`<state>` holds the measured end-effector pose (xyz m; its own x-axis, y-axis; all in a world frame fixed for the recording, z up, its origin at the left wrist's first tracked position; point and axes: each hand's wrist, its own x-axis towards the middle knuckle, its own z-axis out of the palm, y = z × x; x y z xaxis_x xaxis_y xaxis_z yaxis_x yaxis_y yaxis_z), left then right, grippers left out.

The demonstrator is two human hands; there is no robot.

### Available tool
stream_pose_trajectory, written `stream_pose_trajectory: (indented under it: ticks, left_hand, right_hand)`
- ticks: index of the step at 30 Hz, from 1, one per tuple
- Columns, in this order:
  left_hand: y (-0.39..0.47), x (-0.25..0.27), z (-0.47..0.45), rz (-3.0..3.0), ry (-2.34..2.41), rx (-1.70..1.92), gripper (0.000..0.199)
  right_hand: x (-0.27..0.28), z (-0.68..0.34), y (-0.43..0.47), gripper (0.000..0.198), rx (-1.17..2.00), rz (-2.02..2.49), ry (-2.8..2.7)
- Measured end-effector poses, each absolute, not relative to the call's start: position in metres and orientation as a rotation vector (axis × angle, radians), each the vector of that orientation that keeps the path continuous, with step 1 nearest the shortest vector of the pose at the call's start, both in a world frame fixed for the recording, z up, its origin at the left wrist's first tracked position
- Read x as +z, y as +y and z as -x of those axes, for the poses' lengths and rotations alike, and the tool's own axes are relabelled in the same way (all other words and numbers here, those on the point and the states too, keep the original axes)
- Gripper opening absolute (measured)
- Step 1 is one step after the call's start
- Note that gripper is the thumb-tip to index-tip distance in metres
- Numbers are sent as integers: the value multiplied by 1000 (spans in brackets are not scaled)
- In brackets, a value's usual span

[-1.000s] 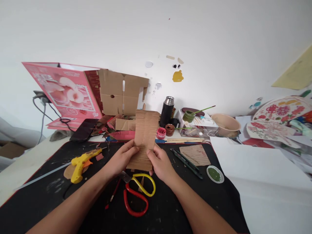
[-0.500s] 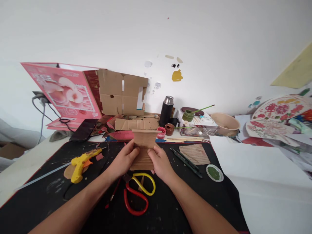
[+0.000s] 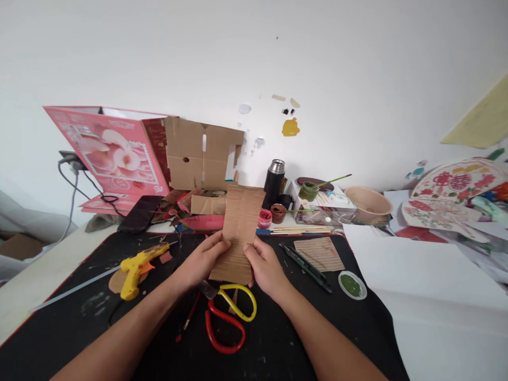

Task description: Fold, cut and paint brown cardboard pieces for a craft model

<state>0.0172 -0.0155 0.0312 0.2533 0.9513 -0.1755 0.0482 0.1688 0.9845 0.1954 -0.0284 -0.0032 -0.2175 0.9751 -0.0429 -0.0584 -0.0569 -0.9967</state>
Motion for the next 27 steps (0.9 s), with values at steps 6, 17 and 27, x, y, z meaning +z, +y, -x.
stream_pose_trajectory:
  ticks: [6, 17, 27]
  left_hand:
    - [-13, 23, -15, -1377, 1104, 899, 46]
    - [-12, 15, -16, -1475, 1042, 923, 44]
    - [-9, 21, -14, -1384, 993, 923, 45]
  right_hand:
    - [-6, -193, -30, 35, 1417, 1142, -1257]
    - [-21, -193, -22, 27, 1330, 1076, -1287]
    - [-12, -195, -25, 32, 1437, 1022, -1292]
